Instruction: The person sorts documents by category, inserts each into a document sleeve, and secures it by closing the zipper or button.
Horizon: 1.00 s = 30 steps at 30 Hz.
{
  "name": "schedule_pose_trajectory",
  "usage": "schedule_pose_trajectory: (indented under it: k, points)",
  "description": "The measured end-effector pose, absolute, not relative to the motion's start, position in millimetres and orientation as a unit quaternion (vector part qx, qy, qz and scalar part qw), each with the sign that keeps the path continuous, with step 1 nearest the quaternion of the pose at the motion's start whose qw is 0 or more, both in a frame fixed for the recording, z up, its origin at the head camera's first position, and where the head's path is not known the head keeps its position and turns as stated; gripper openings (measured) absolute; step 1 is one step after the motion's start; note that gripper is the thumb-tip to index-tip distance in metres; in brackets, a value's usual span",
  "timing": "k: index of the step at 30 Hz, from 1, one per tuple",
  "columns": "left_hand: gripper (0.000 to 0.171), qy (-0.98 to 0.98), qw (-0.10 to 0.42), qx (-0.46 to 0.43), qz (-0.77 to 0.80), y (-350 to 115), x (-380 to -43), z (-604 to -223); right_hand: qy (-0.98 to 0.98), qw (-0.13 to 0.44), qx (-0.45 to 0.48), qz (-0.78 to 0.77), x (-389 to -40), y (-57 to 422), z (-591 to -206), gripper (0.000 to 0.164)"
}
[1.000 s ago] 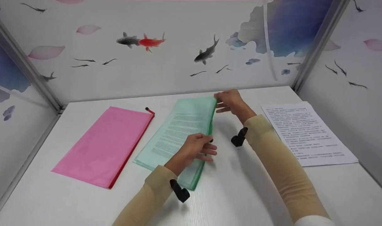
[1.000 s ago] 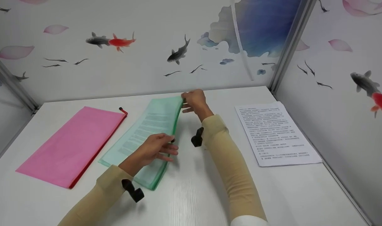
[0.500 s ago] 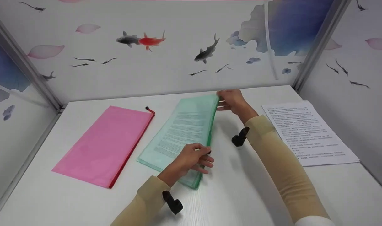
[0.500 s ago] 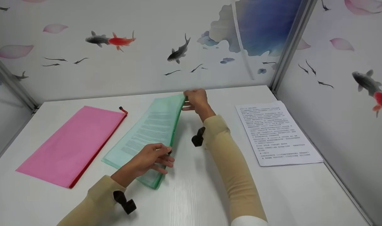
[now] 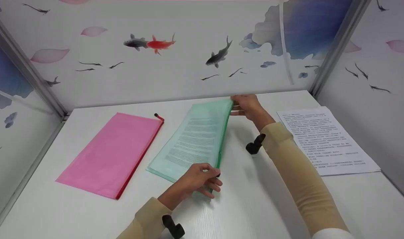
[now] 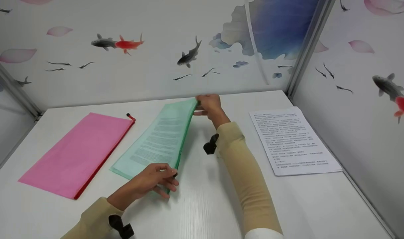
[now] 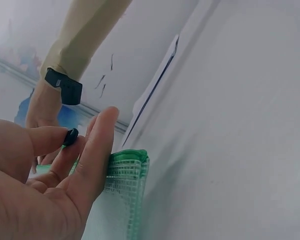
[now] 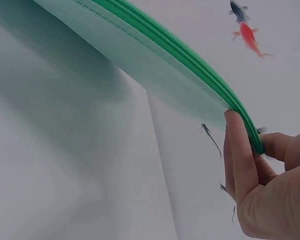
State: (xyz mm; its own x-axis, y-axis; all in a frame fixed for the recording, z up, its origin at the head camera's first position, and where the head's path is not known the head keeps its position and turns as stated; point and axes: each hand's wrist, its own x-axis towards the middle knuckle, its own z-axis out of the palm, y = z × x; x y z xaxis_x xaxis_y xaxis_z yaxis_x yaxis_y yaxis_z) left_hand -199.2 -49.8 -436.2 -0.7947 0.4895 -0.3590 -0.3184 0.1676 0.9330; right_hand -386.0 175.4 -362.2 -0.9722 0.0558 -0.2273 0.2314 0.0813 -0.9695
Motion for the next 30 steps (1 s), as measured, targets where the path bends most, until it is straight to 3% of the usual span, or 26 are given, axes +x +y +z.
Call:
schedule_pose_trajectory:
  k: [7,30]
  points:
    - [0.024,0.689,0.321,0.057,0.648,-61,-188,-442,0.733,0.068,0.095,-0.67,-388,176,-361,0.032]
    - [0.024,0.697,0.405,0.085,0.585,-86,-173,-452,0.721,0.073,0.128,-0.677,-396,196,-349,0.046]
